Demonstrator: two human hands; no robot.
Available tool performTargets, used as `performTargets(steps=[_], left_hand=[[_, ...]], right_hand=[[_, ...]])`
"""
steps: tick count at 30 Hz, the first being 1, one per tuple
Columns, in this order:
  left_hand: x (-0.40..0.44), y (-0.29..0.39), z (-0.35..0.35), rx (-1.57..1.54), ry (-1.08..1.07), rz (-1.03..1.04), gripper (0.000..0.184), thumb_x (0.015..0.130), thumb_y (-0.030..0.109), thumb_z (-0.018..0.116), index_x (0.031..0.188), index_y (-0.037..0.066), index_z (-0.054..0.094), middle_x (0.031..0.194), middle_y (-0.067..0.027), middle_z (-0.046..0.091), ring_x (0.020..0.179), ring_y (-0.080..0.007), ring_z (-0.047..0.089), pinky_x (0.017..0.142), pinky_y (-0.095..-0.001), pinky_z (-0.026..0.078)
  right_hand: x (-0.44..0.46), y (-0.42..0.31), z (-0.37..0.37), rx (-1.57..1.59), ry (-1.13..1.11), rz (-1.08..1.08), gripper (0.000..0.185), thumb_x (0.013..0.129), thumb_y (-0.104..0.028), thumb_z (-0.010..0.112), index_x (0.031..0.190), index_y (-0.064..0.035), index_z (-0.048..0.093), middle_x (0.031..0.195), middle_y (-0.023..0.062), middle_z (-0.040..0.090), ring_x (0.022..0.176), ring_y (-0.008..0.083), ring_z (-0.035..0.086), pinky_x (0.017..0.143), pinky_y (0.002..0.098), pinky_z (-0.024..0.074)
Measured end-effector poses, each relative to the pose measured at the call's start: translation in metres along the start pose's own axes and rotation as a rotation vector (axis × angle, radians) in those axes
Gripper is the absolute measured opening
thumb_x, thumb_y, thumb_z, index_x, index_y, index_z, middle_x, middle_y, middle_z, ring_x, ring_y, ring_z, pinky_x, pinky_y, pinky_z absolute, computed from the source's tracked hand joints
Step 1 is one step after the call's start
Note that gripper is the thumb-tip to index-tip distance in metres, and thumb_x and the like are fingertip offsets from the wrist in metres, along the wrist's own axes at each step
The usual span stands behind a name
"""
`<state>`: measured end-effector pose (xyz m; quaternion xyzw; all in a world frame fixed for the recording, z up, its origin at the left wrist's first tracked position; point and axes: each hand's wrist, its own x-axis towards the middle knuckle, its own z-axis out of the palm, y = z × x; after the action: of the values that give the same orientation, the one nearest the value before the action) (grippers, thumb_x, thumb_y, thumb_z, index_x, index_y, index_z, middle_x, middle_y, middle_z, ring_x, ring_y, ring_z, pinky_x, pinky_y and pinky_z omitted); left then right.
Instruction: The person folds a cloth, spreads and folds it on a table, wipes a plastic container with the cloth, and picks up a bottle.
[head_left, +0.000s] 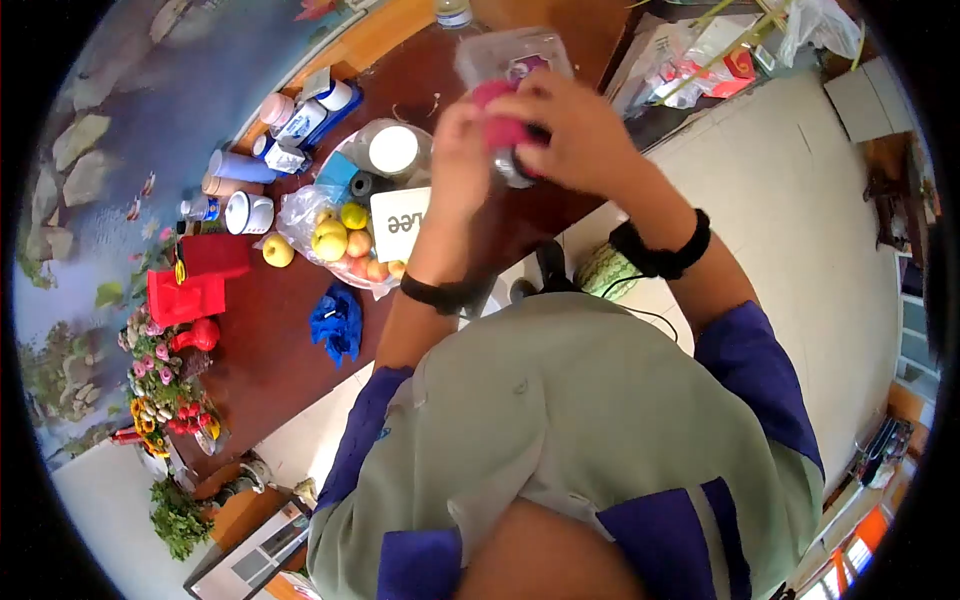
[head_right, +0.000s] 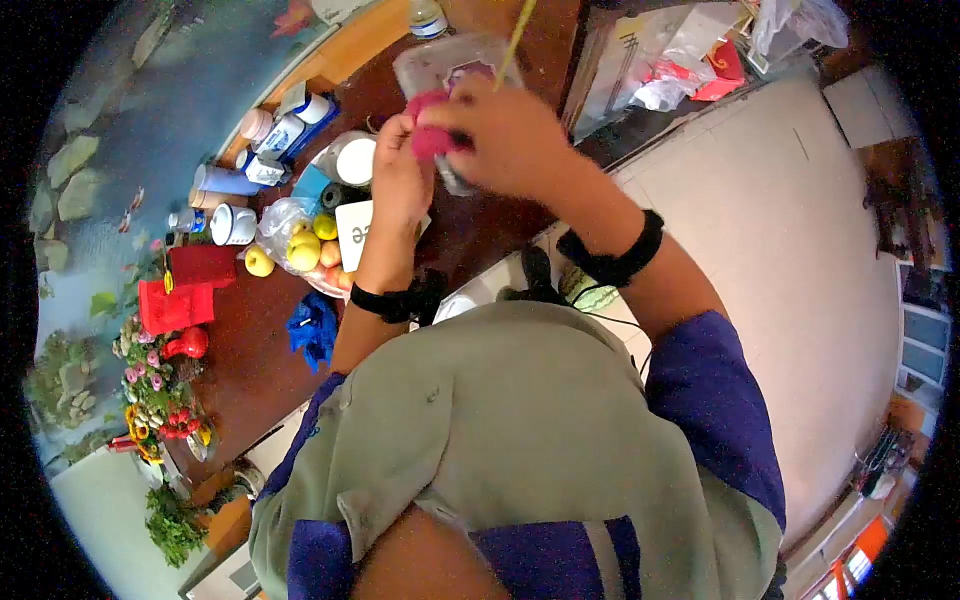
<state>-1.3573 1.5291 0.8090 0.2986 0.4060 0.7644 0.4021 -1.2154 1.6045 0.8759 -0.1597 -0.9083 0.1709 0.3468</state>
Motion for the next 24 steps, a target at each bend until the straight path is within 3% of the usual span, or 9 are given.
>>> performTargets(steps=[4,11,14,15,18,20,22,23,24], left_hand=[[0.003,0.006,-0.008,-0.070,0.013,-0.035,0.007,0.098,0.007,0.047,0.096,0.006,0.053,0.120,-0.0162,0.060,0.114,-0.0257,0.057,0.098,-0.0404,0.047],[-0.003,0.013,-0.028,0.169,0.115,-0.052,0.005,0.098,0.010,0.045,0.097,0.007,0.049,0.104,-0.0084,0.060,0.094,-0.0164,0.059,0.084,-0.0327,0.049],[-0.011,0.023,-0.020,-0.066,0.028,-0.144,0.009,0.098,0.014,0.043,0.096,0.008,0.049,0.102,-0.0082,0.061,0.089,-0.0157,0.060,0.080,-0.0332,0.051],[-0.012,0.024,-0.018,-0.034,0.026,-0.155,0.010,0.098,0.018,0.044,0.097,0.009,0.048,0.090,-0.0040,0.059,0.082,-0.0134,0.059,0.068,-0.0269,0.049],[-0.011,0.026,-0.006,-0.145,0.115,-0.181,0.013,0.097,0.020,0.044,0.102,0.009,0.049,0.095,-0.0064,0.060,0.086,-0.0175,0.061,0.072,-0.0298,0.051],[-0.009,0.022,-0.018,-0.207,0.066,-0.251,0.030,0.096,0.029,0.051,0.118,0.009,0.045,0.108,-0.0096,0.060,0.095,-0.0242,0.062,0.078,-0.0382,0.053],[-0.016,0.032,-0.013,-0.134,-0.114,-0.236,0.054,0.095,0.038,0.054,0.138,0.010,0.036,0.120,-0.0118,0.059,0.106,-0.0283,0.061,0.084,-0.0451,0.054],[-0.017,0.022,-0.019,-0.049,-0.149,-0.095,0.070,0.092,0.044,0.057,0.146,0.014,0.024,0.125,-0.0144,0.057,0.105,-0.0316,0.062,0.080,-0.0468,0.056],[-0.017,0.021,-0.023,-0.076,-0.179,-0.175,0.071,0.091,0.041,0.059,0.146,0.014,0.024,0.124,-0.0147,0.056,0.102,-0.0311,0.063,0.079,-0.0457,0.056]], right_hand=[[-0.033,-0.007,0.000,0.060,-0.139,0.013,0.039,0.064,-0.015,0.074,0.102,-0.0205,0.067,0.090,0.0061,0.057,0.080,0.0294,0.060,0.068,0.0397,0.0497],[-0.047,0.014,-0.039,0.110,-0.087,0.236,0.033,0.063,-0.003,0.063,0.095,-0.0106,0.069,0.090,0.0079,0.060,0.084,0.0296,0.059,0.076,0.0339,0.0491],[-0.035,0.031,-0.048,0.229,0.196,0.277,0.041,0.070,0.000,0.059,0.110,-0.0066,0.065,0.105,0.0100,0.063,0.098,0.0238,0.061,0.089,0.0316,0.0463],[-0.031,0.031,-0.051,0.348,0.200,0.351,0.045,0.072,0.002,0.056,0.116,-0.0057,0.062,0.111,0.0078,0.064,0.104,0.0191,0.059,0.095,0.0305,0.0435],[-0.029,0.030,-0.040,0.657,0.173,0.414,0.045,0.072,0.002,0.055,0.116,-0.0042,0.062,0.115,0.0057,0.063,0.105,0.0165,0.058,0.095,0.0292,0.0425],[-0.030,0.014,-0.040,0.732,0.122,0.493,0.047,0.069,0.002,0.054,0.115,-0.0039,0.062,0.110,0.0051,0.062,0.103,0.0163,0.056,0.094,0.0273,0.0408],[-0.033,0.009,-0.038,0.571,0.121,0.322,0.048,0.066,0.002,0.053,0.113,-0.0037,0.063,0.104,0.0062,0.060,0.099,0.0181,0.056,0.092,0.0276,0.0410],[-0.035,0.005,-0.035,0.584,0.154,0.275,0.049,0.064,0.002,0.053,0.112,-0.0036,0.064,0.099,0.0072,0.058,0.095,0.0195,0.056,0.090,0.0282,0.0414],[-0.035,0.003,-0.037,0.570,0.140,0.258,0.047,0.065,0.000,0.056,0.111,-0.0047,0.064,0.100,0.0083,0.059,0.095,0.0212,0.057,0.090,0.0296,0.0426]])
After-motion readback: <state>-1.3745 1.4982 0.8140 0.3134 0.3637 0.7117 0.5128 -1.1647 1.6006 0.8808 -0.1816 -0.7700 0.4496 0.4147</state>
